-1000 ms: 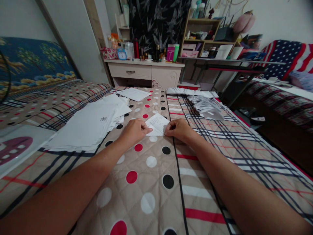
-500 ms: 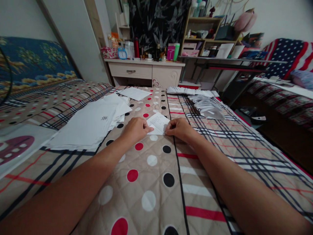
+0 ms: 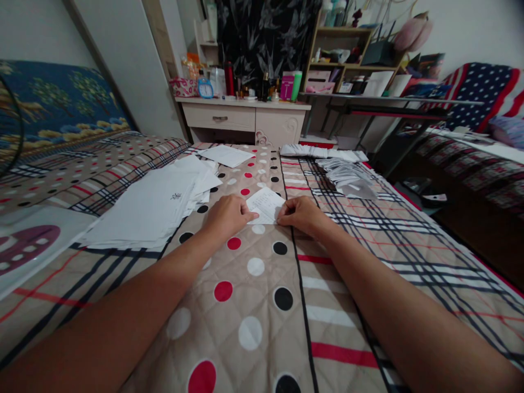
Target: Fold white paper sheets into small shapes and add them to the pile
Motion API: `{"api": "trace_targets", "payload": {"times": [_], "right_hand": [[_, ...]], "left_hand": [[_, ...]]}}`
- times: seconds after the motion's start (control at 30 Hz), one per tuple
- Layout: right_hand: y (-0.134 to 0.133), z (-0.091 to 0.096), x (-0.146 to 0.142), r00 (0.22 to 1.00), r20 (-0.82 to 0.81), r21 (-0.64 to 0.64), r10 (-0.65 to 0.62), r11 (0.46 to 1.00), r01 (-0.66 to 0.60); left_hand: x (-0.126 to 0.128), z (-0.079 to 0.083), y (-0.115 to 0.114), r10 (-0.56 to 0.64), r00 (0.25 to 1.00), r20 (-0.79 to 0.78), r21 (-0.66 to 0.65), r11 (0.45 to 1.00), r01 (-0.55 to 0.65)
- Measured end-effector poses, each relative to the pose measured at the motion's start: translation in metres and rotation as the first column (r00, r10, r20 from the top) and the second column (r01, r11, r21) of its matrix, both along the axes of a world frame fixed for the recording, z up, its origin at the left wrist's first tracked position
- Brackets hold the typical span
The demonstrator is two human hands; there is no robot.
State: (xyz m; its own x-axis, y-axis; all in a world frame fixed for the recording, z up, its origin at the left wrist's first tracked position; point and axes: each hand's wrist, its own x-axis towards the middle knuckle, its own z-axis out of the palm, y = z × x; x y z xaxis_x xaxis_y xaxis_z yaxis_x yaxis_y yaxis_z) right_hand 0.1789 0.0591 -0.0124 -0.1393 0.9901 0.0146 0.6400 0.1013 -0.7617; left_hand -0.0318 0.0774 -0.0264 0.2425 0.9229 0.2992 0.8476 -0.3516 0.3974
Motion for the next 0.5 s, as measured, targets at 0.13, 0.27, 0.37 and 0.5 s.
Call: {"api": "trace_targets", "payload": {"times": [0.13,0.27,0.37,0.5], "right_hand": [[0.001,-0.001,0.001,1.0,0.022,0.009,0.006,1.0,-0.006],[0.001,-0.002,0.001,1.0,0.019,0.005,0.02,1.0,-0.02],[0.0,-0.001,0.001,1.0,0.027,0.013,0.014,1.0,-0.014],[-0.001,0.001,0.0,1.0,0.023,-0.002,-0.003,1.0,0.003]], "left_hand": [[0.001,0.005,-0.006,0.036,0.997,-0.069,0.029,0.999,-0.034],[0.003,0.007,-0.01,-0.003,0.997,-0.072,0.055,0.998,0.007],[0.009,0.006,-0.012,-0.091,0.992,-0.09,0.047,0.994,0.095],[0.014,0.005,-0.014,-0.153,0.975,-0.164,0.044,0.986,0.162]]}}
